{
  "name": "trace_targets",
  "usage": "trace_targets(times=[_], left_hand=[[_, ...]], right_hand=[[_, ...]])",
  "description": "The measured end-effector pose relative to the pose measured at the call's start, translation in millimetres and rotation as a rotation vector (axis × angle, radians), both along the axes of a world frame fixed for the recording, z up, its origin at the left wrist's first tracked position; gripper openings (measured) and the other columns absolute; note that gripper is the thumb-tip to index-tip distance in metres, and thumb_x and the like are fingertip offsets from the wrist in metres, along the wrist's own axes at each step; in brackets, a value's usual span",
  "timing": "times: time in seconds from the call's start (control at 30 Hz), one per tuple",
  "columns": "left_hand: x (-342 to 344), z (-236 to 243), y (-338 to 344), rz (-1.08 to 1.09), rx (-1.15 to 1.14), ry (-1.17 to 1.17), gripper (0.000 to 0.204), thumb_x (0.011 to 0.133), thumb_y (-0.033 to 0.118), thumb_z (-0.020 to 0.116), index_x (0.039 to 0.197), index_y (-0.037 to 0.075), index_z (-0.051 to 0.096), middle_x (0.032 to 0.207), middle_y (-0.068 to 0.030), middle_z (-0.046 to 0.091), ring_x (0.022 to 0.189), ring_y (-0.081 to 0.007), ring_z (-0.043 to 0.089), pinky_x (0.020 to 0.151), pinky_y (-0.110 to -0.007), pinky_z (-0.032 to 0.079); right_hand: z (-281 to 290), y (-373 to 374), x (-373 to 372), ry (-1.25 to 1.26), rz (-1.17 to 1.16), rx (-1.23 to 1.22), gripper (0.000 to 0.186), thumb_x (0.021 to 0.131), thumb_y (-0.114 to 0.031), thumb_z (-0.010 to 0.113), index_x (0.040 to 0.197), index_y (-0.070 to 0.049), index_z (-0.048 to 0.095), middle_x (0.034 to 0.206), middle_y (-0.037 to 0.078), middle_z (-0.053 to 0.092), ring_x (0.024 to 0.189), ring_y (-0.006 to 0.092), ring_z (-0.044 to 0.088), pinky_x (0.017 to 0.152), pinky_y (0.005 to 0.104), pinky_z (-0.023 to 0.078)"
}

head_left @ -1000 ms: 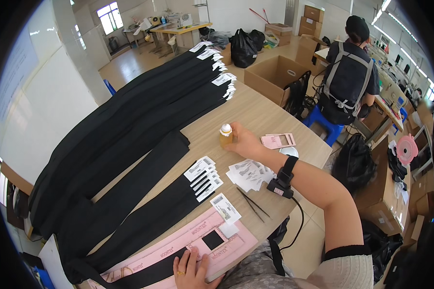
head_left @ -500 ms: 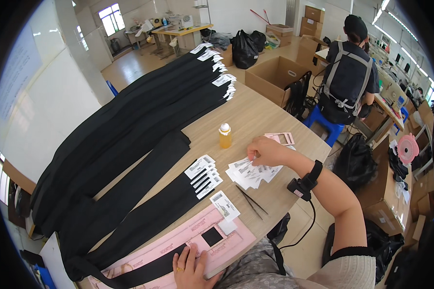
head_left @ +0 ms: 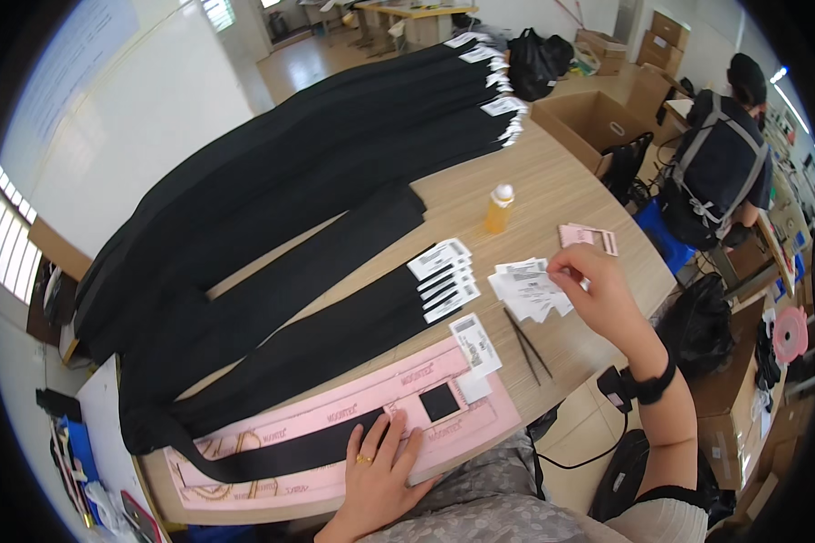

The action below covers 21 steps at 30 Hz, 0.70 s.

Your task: The person applies adhesive labels to the waistbands of black trousers laid out on a table. They use a small bottle to apply liquid to the fabric, place a label, and smooth it down with tweezers. The process is repeated for multiple garments.

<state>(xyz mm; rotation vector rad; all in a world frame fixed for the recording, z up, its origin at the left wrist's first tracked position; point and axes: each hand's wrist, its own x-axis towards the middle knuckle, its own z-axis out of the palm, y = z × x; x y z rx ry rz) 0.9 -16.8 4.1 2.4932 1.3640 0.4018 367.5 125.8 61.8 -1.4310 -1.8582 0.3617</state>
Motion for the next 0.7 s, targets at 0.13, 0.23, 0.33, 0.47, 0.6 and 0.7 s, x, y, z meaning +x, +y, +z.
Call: trace_targets(times=[0.13, 0.23, 0.33, 0.47, 0.6, 0.7], left_hand=[[1, 3, 3, -0.018, 0.020, 0.028, 0.078, 0.073, 0.044, 0.091, 0.136, 0.007, 0.066, 0.154, -0.0194, 0.051, 0.139, -0.0390, 0.049, 0.114, -0.062, 0.036], [2, 11, 9, -0.052, 0.011, 0.064, 0.085, 0.073, 0.048, 0.090, 0.140, 0.004, 0.063, 0.151, -0.0191, 0.053, 0.138, -0.0380, 0.050, 0.115, -0.061, 0.036], [5, 16, 10, -0.065, 0.032, 0.132, 0.084, 0.075, 0.050, 0.088, 0.139, 0.001, 0.063, 0.150, -0.0188, 0.053, 0.139, -0.0379, 0.049, 0.115, -0.061, 0.035], [7, 13, 11, -0.074, 0.025, 0.029, 0.085, 0.078, 0.053, 0.086, 0.135, -0.005, 0.062, 0.148, -0.0213, 0.054, 0.138, -0.0385, 0.050, 0.113, -0.058, 0.040], [9, 3, 13, -0.089, 0.056, -0.018, 0.085, 0.079, 0.054, 0.085, 0.132, -0.009, 0.062, 0.146, -0.0238, 0.055, 0.135, -0.0392, 0.053, 0.109, -0.055, 0.045], [9, 1, 14, -0.089, 0.058, -0.022, 0.084, 0.080, 0.053, 0.084, 0.131, -0.009, 0.062, 0.146, -0.0243, 0.055, 0.134, -0.0394, 0.054, 0.107, -0.054, 0.046]], right_hand=[[7, -46, -42, 0.457, 0.021, -0.437, 0.005, 0.097, -0.004, 0.072, 0.097, 0.000, 0.069, 0.078, 0.002, 0.068, 0.063, 0.0075, 0.060, 0.054, 0.0252, 0.047], [-4, -60, -64, 0.717, 0.053, -0.782, 0.007, 0.100, -0.007, 0.071, 0.098, 0.000, 0.069, 0.075, 0.000, 0.067, 0.057, 0.0033, 0.056, 0.048, 0.0214, 0.043], [-32, -64, -82, 0.725, 0.036, -0.822, 0.007, 0.101, -0.007, 0.070, 0.101, 0.000, 0.069, 0.073, 0.000, 0.066, 0.054, 0.0035, 0.056, 0.045, 0.0203, 0.042], [-51, -70, -96, 0.698, 0.008, -0.783, 0.006, 0.101, -0.005, 0.070, 0.101, 0.000, 0.068, 0.073, 0.001, 0.066, 0.055, 0.0033, 0.057, 0.046, 0.0211, 0.043], [-58, -72, -100, 0.689, 0.002, -0.725, 0.005, 0.100, -0.003, 0.070, 0.100, 0.001, 0.068, 0.072, 0.001, 0.066, 0.054, 0.0029, 0.057, 0.046, 0.0211, 0.043], [-58, -71, -102, 0.674, -0.010, -0.732, 0.004, 0.099, -0.002, 0.070, 0.100, 0.002, 0.068, 0.072, 0.001, 0.066, 0.054, 0.0029, 0.057, 0.047, 0.0209, 0.043]])
